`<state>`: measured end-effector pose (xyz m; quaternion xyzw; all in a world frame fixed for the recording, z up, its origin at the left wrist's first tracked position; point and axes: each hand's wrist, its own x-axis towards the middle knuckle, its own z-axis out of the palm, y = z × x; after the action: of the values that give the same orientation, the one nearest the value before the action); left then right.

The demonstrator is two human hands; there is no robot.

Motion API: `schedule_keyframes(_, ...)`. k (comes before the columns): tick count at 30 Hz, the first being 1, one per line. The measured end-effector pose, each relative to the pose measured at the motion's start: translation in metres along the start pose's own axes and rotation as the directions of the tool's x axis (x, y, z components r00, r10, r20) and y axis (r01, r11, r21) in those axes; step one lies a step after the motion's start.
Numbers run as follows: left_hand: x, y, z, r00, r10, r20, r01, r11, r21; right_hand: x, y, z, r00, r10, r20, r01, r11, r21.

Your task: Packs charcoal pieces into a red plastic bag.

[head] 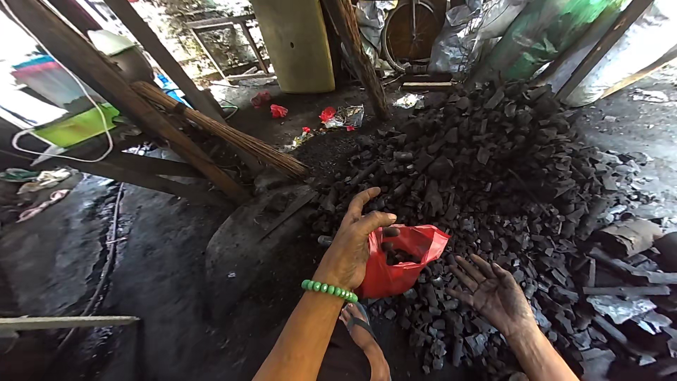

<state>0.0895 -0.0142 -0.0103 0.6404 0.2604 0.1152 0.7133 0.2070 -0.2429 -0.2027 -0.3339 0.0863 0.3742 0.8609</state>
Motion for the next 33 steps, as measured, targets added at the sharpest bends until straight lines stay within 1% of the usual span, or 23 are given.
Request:
schedule_keyframes(5, 0.003, -0.002, -0.001, 1.000, 0.005, 0.004, -0.005, 0.999, -0.036, 0.001, 0.000, -0.002, 1.000, 0.012, 0.014, -0.012, 1.000, 0.019)
schedule_keyframes(10, 0.002, -0.002, -0.001, 1.000, -0.008, 0.005, 0.008, 1.000, 0.015, 0.001, 0.000, -0.005, 1.000, 0.012, 0.008, -0.012, 0.999, 0.041)
schedule_keyframes(16, 0.002, -0.002, 0.001, 1.000, -0.006, 0.005, 0.006, 1.000, 0.011, 0.002, -0.001, -0.007, 1.000, 0.021, -0.023, -0.020, 0.999, 0.037)
schedule_keyframes(21, 0.004, -0.002, 0.002, 1.000, -0.023, 0.007, 0.023, 1.000, 0.019, 0.004, -0.002, -0.015, 1.000, 0.023, 0.011, -0.023, 0.998, 0.054)
schedule_keyframes(27, 0.006, -0.003, 0.004, 1.000, -0.024, 0.010, 0.023, 0.999, 0.045, 0.004, -0.004, -0.014, 0.999, 0.015, -0.046, -0.014, 1.000, 0.023)
schedule_keyframes(33, 0.007, -0.004, 0.004, 1.000, -0.028, 0.008, 0.027, 0.999, 0.044, 0.006, -0.004, -0.019, 0.999, 0.027, -0.030, -0.027, 0.999, 0.018)
